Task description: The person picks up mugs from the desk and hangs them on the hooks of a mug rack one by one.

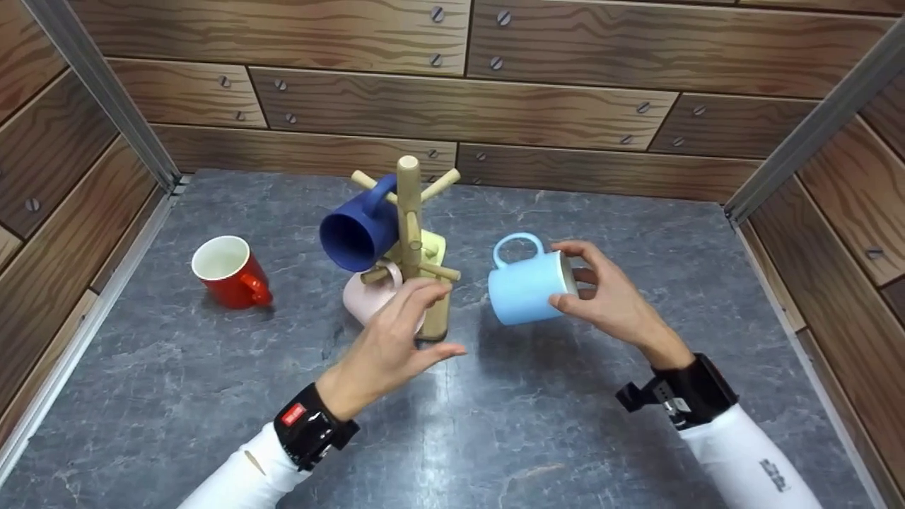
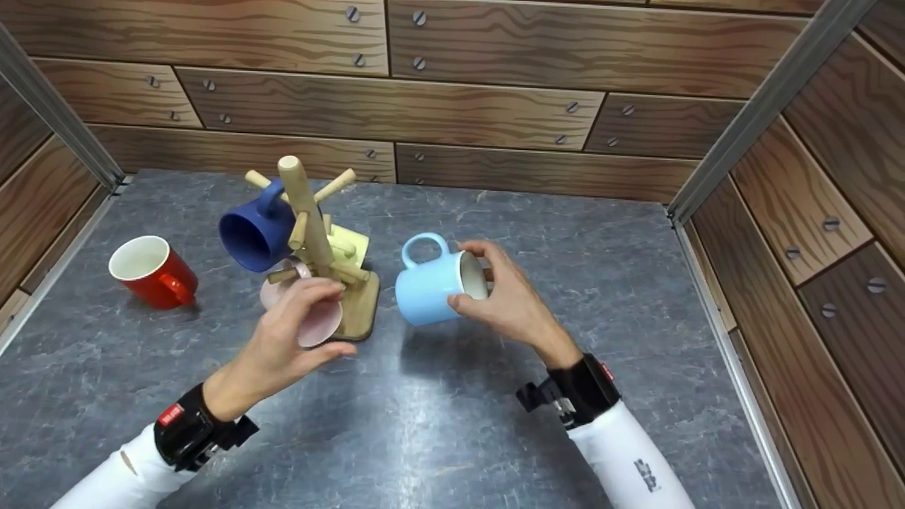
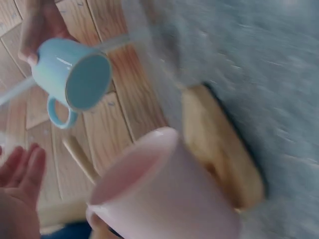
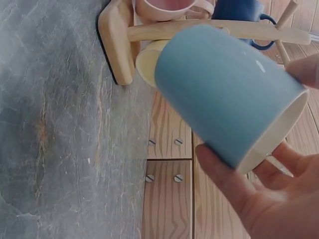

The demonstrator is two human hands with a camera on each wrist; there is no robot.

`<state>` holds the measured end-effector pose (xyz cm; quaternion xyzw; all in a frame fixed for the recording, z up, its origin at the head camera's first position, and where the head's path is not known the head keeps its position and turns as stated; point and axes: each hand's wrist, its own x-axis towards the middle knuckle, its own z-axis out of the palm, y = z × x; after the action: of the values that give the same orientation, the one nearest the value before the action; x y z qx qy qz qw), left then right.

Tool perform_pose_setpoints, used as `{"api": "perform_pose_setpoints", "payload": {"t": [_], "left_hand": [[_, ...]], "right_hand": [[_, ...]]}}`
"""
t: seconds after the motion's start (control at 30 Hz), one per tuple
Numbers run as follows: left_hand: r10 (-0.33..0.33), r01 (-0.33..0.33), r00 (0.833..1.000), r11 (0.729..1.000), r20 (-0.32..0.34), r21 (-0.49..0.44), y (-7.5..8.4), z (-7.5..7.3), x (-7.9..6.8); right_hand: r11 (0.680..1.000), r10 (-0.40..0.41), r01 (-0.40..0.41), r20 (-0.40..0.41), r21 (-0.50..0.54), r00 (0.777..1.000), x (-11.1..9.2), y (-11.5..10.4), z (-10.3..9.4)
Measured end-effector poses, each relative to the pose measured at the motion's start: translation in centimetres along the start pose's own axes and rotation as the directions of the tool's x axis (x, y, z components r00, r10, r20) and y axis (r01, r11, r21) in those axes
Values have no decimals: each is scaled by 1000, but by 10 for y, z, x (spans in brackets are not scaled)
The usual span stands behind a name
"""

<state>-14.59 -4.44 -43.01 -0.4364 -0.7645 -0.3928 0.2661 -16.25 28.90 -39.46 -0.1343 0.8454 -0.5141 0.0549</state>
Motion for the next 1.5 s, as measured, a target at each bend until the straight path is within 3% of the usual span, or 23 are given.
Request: {"api": "perform_pose_setpoints", "payload": {"t": [0.17, 0.3, 0.63, 0.93, 1.1, 1.23, 1.5], "left_hand": [[-120, 120, 989, 993, 89, 16, 6, 12, 11], [-207, 200, 973, 977, 107, 69, 8, 21, 17], [-249, 245, 963, 968, 105, 52, 7, 30, 17], [-219, 218, 975, 975, 26, 47, 0, 27, 6], [-152, 147, 988, 973, 14, 175, -2, 28, 2], [-128, 115, 991, 946, 24, 303, -2, 29, -1], [-168, 123, 984, 876, 56, 467, -5, 31, -3]], "right_hand": [[993, -48, 45, 27, 107, 998, -2, 1, 3], [982, -110, 103, 36, 161, 993, -4, 1, 6], [927, -215, 168, 108, 334, 971, 0, 5, 17], [901, -241, 144, 197, 410, 950, 17, 13, 30], [901, -180, 85, 188, 425, 966, 30, 12, 45], [930, -112, 52, 145, 364, 983, 42, 10, 60], [956, -66, 40, 82, 289, 994, 60, 8, 74]]}}
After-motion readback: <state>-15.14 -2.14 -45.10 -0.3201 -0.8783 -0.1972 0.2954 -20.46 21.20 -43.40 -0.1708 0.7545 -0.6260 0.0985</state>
